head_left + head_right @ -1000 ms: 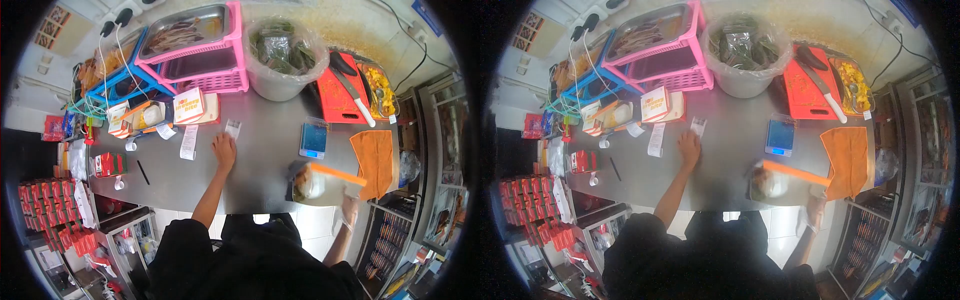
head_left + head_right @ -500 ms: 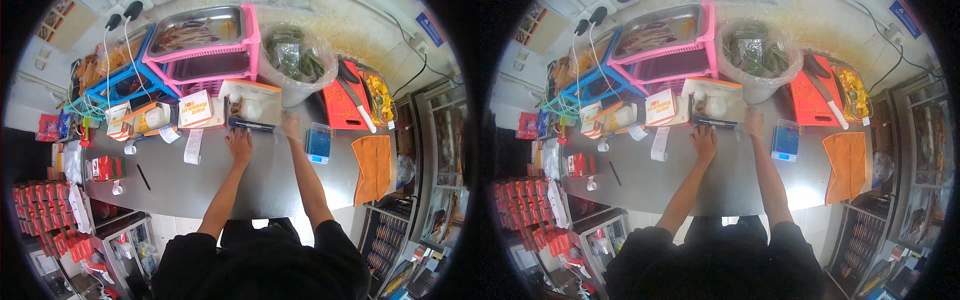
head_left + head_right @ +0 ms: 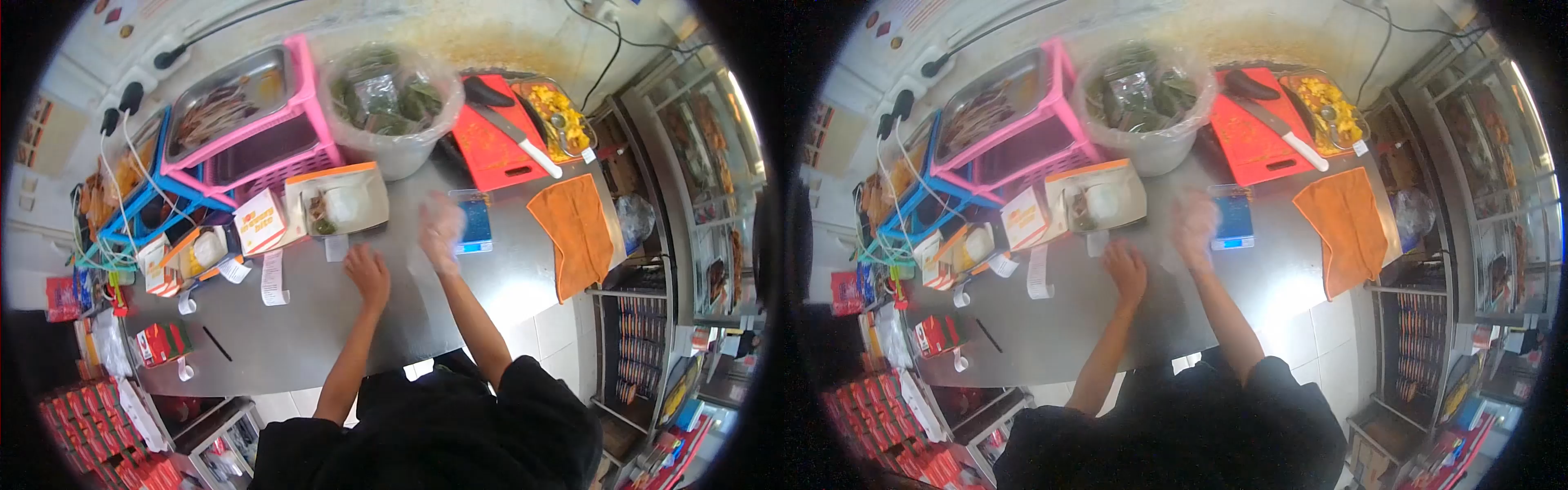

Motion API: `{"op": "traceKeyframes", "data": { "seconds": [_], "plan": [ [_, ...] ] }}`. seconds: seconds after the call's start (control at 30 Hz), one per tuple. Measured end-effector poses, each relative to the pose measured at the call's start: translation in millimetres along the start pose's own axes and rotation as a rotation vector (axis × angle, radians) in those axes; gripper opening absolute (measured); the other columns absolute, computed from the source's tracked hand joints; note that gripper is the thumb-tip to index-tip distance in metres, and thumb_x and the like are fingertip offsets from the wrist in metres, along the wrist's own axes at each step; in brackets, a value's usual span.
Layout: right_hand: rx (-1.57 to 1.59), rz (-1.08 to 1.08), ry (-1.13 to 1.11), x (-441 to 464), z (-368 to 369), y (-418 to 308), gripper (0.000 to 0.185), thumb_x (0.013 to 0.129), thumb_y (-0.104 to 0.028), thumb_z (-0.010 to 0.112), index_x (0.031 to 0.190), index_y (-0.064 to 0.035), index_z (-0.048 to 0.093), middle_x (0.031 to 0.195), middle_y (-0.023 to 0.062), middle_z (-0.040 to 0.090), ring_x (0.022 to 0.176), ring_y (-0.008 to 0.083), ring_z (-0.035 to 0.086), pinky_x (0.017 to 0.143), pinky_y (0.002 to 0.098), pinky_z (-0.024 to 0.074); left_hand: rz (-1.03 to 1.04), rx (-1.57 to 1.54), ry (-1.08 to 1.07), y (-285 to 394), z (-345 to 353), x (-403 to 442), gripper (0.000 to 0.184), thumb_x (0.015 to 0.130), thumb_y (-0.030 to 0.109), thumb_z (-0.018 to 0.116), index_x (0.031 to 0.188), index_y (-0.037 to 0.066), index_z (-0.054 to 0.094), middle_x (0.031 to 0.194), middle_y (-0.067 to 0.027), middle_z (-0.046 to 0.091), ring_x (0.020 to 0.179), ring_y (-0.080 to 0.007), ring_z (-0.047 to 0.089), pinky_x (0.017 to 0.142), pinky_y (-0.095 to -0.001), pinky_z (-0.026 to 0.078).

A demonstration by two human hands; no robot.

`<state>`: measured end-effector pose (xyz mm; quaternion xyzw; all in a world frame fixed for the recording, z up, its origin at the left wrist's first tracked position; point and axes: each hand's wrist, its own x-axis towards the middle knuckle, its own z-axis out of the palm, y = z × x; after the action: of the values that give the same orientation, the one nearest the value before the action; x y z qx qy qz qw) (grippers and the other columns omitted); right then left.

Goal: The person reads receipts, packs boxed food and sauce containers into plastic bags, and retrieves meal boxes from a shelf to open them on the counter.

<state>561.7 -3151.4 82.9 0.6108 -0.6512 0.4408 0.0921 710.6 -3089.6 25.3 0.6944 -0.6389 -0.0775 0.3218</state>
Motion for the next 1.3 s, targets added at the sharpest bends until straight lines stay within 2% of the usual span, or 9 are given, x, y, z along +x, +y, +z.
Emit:
{"op": "traceKeyframes", "data": {
  "seconds": [0.1, 0.2, 0.63, 0.8, 0.87, 0.93, 0.97, 1.07, 1.3],
  "plan": [
    [-0.276, 0.286, 0.108, -6, -58, 57, 0.036, 0.072, -0.019, 0.063, 0.103, -0.0033, 0.053, 0.089, 0.0170, 0.058, 0.075, 0.0322, 0.057, 0.064, 0.0404, 0.0447, -0.129, -0.531, -0.302, 47, 38, -21, 0.035, 0.086, 0.028, 0.048, 0.107, 0.000, 0.047, 0.104, -0.0182, 0.049, 0.096, -0.0321, 0.047, 0.085, -0.0410, 0.036],
    [-0.108, 0.506, -0.298, -16, -65, 101, 0.036, 0.070, -0.013, 0.062, 0.103, -0.0020, 0.052, 0.074, 0.0176, 0.058, 0.066, 0.0329, 0.057, 0.058, 0.0423, 0.0447, -0.384, -0.709, -0.490, 100, 61, -23, 0.046, 0.087, 0.037, 0.046, 0.112, -0.002, 0.045, 0.109, -0.0183, 0.051, 0.094, -0.0292, 0.053, 0.083, -0.0374, 0.040],
    [-0.462, -0.039, -0.295, -11, 48, 135, 0.042, 0.065, -0.008, 0.053, 0.106, 0.0040, 0.054, 0.059, 0.0129, 0.053, 0.051, 0.0259, 0.051, 0.048, 0.0375, 0.0392, -0.526, -0.554, -0.181, 65, 127, 46, 0.028, 0.087, 0.025, 0.043, 0.094, 0.003, 0.059, 0.085, -0.0172, 0.061, 0.077, -0.0295, 0.059, 0.071, -0.0380, 0.045],
    [0.087, 0.160, -0.184, -5, 19, 117, 0.045, 0.068, -0.008, 0.050, 0.112, 0.0035, 0.050, 0.053, 0.0093, 0.052, 0.048, 0.0282, 0.052, 0.046, 0.0394, 0.0396, -0.294, -0.298, -0.083, 77, 117, 57, 0.025, 0.086, 0.023, 0.044, 0.092, 0.006, 0.060, 0.083, -0.0160, 0.061, 0.077, -0.0311, 0.058, 0.069, -0.0401, 0.044],
    [-0.375, 0.067, -0.358, -20, 29, 129, 0.027, 0.066, -0.012, 0.053, 0.091, -0.0019, 0.057, 0.061, 0.0098, 0.050, 0.059, 0.0255, 0.049, 0.055, 0.0380, 0.0388, -0.351, -0.370, -0.092, 71, 133, 55, 0.024, 0.085, 0.023, 0.045, 0.092, 0.006, 0.061, 0.081, -0.0165, 0.060, 0.078, -0.0314, 0.058, 0.068, -0.0403, 0.044],
    [-0.209, -0.307, 0.107, -27, 54, 164, 0.011, 0.072, -0.013, 0.053, 0.079, -0.0045, 0.055, 0.065, 0.0108, 0.049, 0.062, 0.0263, 0.048, 0.055, 0.0395, 0.0385, -0.323, -0.406, 0.035, 70, 142, 51, 0.022, 0.081, 0.021, 0.049, 0.089, 0.004, 0.061, 0.084, -0.0169, 0.060, 0.079, -0.0324, 0.057, 0.069, -0.0396, 0.045],
    [0.160, -0.399, 0.007, -24, 59, 180, 0.010, 0.075, -0.015, 0.053, 0.077, -0.0051, 0.054, 0.067, 0.0098, 0.049, 0.062, 0.0246, 0.048, 0.052, 0.0383, 0.0379, -0.319, -0.403, 0.020, 61, 159, 51, 0.021, 0.078, 0.018, 0.049, 0.088, 0.003, 0.060, 0.087, -0.0167, 0.060, 0.080, -0.0321, 0.057, 0.070, -0.0393, 0.045],
    [0.074, 0.078, -0.660, 16, 17, 146, 0.026, 0.085, -0.023, 0.045, 0.097, -0.0008, 0.053, 0.068, 0.0173, 0.055, 0.061, 0.0321, 0.054, 0.053, 0.0408, 0.0416, -0.209, -0.437, -0.095, 47, 171, 49, 0.031, 0.083, 0.027, 0.043, 0.088, 0.001, 0.059, 0.089, -0.0181, 0.059, 0.084, -0.0329, 0.055, 0.074, -0.0414, 0.044],
    [0.300, 0.205, -0.418, -27, -84, 84, 0.031, 0.090, -0.028, 0.040, 0.093, -0.0013, 0.055, 0.069, 0.0153, 0.056, 0.064, 0.0230, 0.055, 0.059, 0.0321, 0.0429, -0.404, -0.689, 0.039, 68, 57, -26, 0.026, 0.081, 0.028, 0.052, 0.075, 0.003, 0.058, 0.073, -0.0125, 0.059, 0.069, -0.0231, 0.058, 0.063, -0.0354, 0.045]
  ]
}}
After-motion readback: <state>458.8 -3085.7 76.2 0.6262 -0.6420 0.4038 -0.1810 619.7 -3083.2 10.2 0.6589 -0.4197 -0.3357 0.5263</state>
